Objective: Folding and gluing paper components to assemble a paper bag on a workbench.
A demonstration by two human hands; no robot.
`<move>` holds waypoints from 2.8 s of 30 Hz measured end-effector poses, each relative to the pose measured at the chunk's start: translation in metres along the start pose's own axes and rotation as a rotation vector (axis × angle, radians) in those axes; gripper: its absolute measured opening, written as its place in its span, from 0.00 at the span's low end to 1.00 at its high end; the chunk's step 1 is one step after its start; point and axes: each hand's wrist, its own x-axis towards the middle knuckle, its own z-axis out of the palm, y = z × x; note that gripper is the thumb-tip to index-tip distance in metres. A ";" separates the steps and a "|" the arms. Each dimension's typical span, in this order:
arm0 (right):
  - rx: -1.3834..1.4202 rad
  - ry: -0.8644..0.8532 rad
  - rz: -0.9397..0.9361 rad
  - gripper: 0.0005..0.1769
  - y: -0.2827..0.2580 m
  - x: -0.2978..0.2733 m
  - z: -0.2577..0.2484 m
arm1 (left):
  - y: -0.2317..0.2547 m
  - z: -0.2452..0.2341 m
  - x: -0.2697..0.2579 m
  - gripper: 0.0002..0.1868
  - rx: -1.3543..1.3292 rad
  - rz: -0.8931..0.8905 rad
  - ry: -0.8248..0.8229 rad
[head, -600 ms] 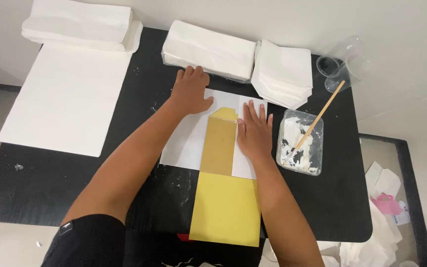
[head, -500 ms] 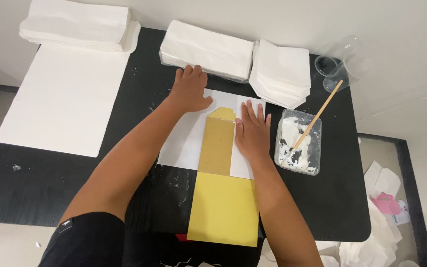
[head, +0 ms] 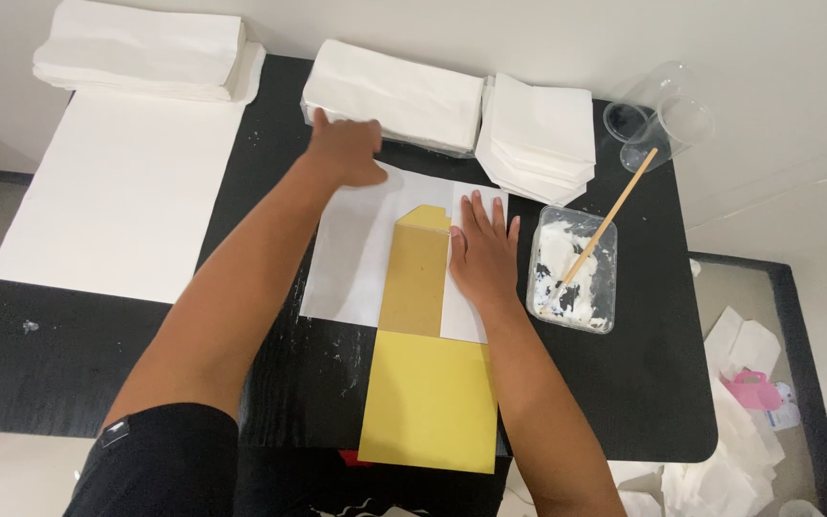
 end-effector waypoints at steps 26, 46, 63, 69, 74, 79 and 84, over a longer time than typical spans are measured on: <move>-0.010 0.031 -0.025 0.33 -0.006 -0.002 -0.007 | 0.057 -0.032 -0.240 0.57 -0.515 -0.211 0.140; -0.074 0.016 -0.005 0.32 -0.007 -0.007 -0.008 | 0.094 0.073 -0.258 0.33 -1.281 -0.127 0.384; 0.205 0.001 -0.034 0.44 0.012 -0.001 0.001 | 0.123 0.033 -0.260 0.32 -0.921 -0.056 0.169; 0.138 0.011 -0.022 0.48 0.022 0.004 0.006 | 0.135 0.033 -0.261 0.37 -0.604 0.023 0.168; 0.115 0.022 -0.019 0.48 0.027 0.006 0.011 | 0.139 0.052 -0.253 0.37 -0.395 0.084 0.196; 0.148 0.018 -0.027 0.48 0.023 0.004 0.007 | 0.137 0.052 -0.252 0.39 -0.295 0.114 0.096; 0.127 0.020 -0.036 0.47 0.023 0.006 0.008 | 0.120 0.069 -0.247 0.48 -0.273 0.358 0.134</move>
